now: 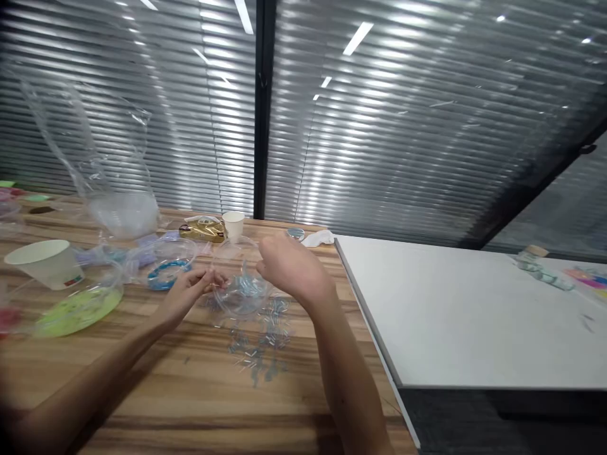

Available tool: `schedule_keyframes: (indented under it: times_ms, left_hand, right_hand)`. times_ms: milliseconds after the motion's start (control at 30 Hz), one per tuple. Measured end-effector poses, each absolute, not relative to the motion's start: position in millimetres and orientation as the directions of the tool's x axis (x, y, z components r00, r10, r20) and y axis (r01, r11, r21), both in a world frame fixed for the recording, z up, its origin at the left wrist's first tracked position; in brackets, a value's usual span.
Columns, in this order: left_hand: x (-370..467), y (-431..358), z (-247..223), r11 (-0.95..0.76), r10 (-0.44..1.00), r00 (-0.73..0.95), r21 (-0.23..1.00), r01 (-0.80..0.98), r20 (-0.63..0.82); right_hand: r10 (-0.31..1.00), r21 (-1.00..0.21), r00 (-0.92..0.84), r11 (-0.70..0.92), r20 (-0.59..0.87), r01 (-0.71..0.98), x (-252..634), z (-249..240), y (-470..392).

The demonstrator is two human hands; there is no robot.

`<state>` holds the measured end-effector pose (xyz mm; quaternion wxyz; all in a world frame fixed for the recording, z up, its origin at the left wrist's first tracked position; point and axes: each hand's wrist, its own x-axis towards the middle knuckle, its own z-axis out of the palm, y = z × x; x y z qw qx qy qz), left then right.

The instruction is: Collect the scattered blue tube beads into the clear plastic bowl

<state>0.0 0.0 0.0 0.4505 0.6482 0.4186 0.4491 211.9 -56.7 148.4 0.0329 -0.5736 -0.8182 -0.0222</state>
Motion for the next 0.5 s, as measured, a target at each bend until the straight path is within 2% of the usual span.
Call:
schedule_keyframes:
  times_ms: [33, 100, 167, 233, 500]
  left_hand:
    - [-2, 2, -1, -0.246, 0.941, 0.273, 0.958, 0.146, 0.2]
    - [-8, 8, -5, -0.308, 0.924, 0.317, 0.91, 0.279, 0.216]
    - [-16, 14, -9, -0.389, 0.907, 0.344, 0.794, 0.466, 0.243]
    - [-24, 19, -14, -0.431, 0.896, 0.363, 0.695, 0.575, 0.255]
    - [-32, 23, -24, -0.5, 0.849, 0.482, 0.623, 0.601, 0.216]
  right_hand:
    - [0.936, 0.011, -0.338, 0.338, 0.098, 0.941, 213, 147, -55]
    - [0.941, 0.02, -0.323, 0.323, 0.098, 0.946, 216, 146, -52]
    - [0.954, 0.008, -0.293, 0.293, 0.067, 0.956, 217, 144, -50]
    - [0.966, -0.009, -0.257, 0.257, 0.027, 0.966, 219, 143, -49]
    - [0.977, -0.07, -0.123, 0.112, -0.173, 0.991, 224, 146, -44]
